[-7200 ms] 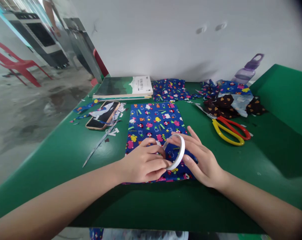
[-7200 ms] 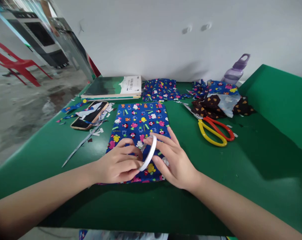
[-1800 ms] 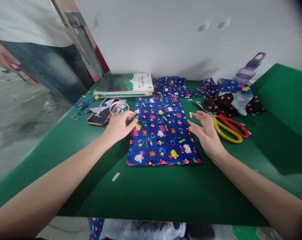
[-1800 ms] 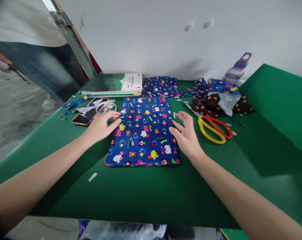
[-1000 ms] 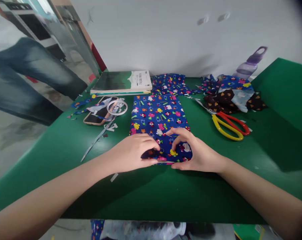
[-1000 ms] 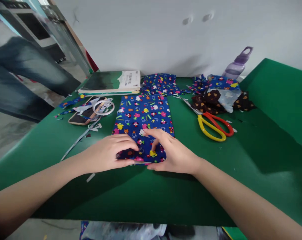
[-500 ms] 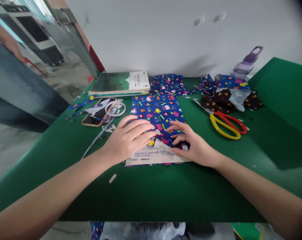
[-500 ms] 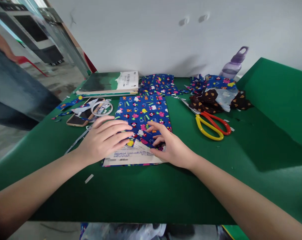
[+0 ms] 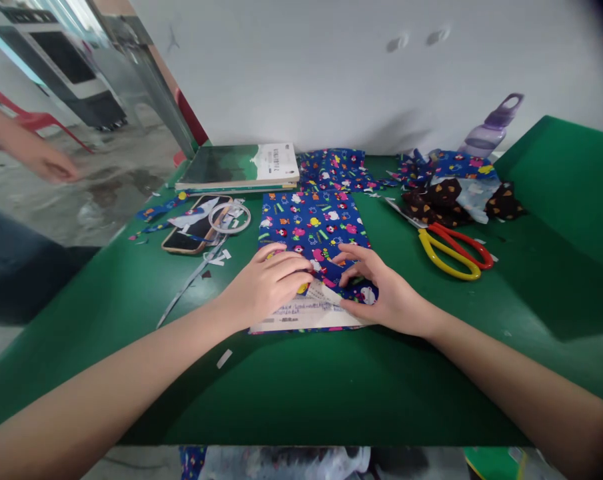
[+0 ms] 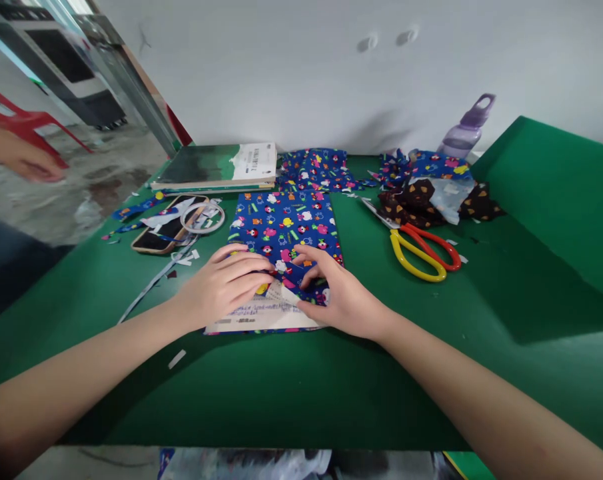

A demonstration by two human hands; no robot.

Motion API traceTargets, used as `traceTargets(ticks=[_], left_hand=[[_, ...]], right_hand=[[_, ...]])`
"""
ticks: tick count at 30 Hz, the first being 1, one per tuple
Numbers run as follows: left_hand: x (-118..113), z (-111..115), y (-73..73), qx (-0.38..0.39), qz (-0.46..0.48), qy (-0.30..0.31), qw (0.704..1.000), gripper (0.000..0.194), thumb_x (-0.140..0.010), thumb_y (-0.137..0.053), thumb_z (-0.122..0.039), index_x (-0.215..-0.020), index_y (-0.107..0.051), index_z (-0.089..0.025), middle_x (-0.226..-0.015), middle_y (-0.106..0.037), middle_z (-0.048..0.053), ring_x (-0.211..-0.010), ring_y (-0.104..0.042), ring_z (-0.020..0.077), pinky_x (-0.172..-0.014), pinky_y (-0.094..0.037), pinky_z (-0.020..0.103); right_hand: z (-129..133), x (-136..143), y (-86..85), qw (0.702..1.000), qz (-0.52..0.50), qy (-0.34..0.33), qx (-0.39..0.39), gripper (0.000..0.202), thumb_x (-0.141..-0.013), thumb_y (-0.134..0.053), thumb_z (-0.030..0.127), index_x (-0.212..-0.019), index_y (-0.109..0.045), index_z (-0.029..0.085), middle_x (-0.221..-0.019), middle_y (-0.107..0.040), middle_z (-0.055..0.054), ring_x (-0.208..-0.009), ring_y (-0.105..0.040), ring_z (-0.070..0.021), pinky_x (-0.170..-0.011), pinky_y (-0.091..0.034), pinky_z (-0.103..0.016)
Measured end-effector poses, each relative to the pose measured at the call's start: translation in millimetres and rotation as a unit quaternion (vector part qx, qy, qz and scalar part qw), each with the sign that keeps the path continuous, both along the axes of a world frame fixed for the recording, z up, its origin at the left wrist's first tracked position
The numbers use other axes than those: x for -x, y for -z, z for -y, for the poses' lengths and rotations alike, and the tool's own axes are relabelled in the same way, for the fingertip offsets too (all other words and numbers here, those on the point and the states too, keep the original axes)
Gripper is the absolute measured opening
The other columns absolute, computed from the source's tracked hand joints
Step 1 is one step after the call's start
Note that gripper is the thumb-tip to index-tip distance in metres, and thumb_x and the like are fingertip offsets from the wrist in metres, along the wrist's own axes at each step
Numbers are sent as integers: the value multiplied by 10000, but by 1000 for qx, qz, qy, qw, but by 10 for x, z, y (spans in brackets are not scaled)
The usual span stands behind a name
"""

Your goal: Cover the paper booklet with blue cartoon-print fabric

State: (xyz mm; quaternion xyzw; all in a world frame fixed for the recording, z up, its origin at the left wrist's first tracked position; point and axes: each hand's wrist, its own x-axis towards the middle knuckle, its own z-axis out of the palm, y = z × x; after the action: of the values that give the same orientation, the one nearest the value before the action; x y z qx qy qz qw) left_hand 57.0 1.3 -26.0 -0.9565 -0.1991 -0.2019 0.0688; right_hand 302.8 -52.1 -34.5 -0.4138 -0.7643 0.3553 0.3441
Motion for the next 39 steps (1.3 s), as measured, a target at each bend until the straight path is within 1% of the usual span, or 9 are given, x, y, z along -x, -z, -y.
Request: traceTargets(ticks=[5, 13, 17, 22, 24, 26, 29, 33, 39], left_hand=[[8, -17, 29, 36, -5, 19, 999, 211, -930, -429, -137, -1026, -612, -181, -1042, -677, 24, -956, -611, 152, -1017, -325, 408], [-11, -13, 36, 58, -24, 21, 998, 249, -962, -381, -160, -1049, -611, -197, -1072, -654, 35, -989, -591, 156, -1010, -320, 396], [-22, 2, 32, 67, -32, 15, 997, 257, -963, -381, -153, -1077, -605, -203, -1108, -636, 35, -1020, -578, 156, -1029, -304, 403], [-23, 10, 26, 76, -38, 30, 996, 281, -962, -374, -149, -1156, -568, -208, -1247, -580, 43, -1149, -523, 171, -1067, -267, 410], [-20, 8, 28, 81, -44, 37, 995, 294, -965, -370, -151, -1193, -545, -212, -1283, -563, 36, -1175, -510, 171, -1083, -246, 411], [-18, 5, 35, 87, -50, 40, 994, 303, -968, -367, -157, -1217, -527, -216, -1298, -557, 31, -1175, -513, 168, -1088, -239, 409], [-16, -2, 53, 89, -51, 41, 994, 310, -971, -364, -164, -1235, -517, -219, -1290, -566, 33, -1163, -522, 167, -1085, -239, 407], [-16, -13, 80, 90, -47, 39, 994, 312, -971, -377, -172, -1251, -507, -212, -1283, -572, 34, -1165, -516, 163, -1088, -231, 404], [-15, -12, 79, 96, -53, 39, 993, 318, -971, -380, -173, -1265, -497, -206, -1294, -563, 27, -1160, -513, 173, -1087, -228, 410]], right_hand=[[19, 4, -8, 999, 13, 15, -47, 749, -735, -668, 192, -1373, -295, 309, -1255, -490, -52, -1060, -527, -192, -970, -454, -406], [10, 17, 0, 997, 4, 51, -62, 619, -791, -566, 147, -1339, -323, 304, -1184, -532, -41, -788, -589, -118, -852, -495, -362], [17, 27, -9, 996, 4, 63, -67, 599, -792, -542, 128, -1328, -328, 289, -1160, -545, -43, -765, -589, -115, -806, -505, -338], [23, 42, -14, 995, 7, 67, -76, 585, -800, -536, 141, -1326, -325, 285, -1155, -557, -46, -759, -595, -118, -793, -511, -332], [29, 47, -25, 993, 14, 74, -86, 581, -804, -547, 158, -1327, -329, 283, -1143, -571, -43, -810, -606, -134, -823, -507, -343], [42, 52, -47, 990, 24, 90, -108, 579, -801, -574, 182, -1323, -342, 277, -1116, -600, -38, -937, -606, -165, -899, -479, -369], [71, 66, -83, 982, 39, 110, -147, 514, -805, -595, 195, -1275, -402, 276, -1056, -658, -14, -1072, -577, -183, -1026, -383, -419], [100, 103, -92, 976, 67, 88, -188, 316, -810, -599, 180, -1103, -524, 273, -917, -708, 36, -1002, -604, -158, -1101, -272, -452], [90, 116, -42, 971, 98, 115, -183, 185, -801, -597, 195, -971, -597, 270, -910, -706, 24, -935, -628, -171, -1089, -270, -497]])
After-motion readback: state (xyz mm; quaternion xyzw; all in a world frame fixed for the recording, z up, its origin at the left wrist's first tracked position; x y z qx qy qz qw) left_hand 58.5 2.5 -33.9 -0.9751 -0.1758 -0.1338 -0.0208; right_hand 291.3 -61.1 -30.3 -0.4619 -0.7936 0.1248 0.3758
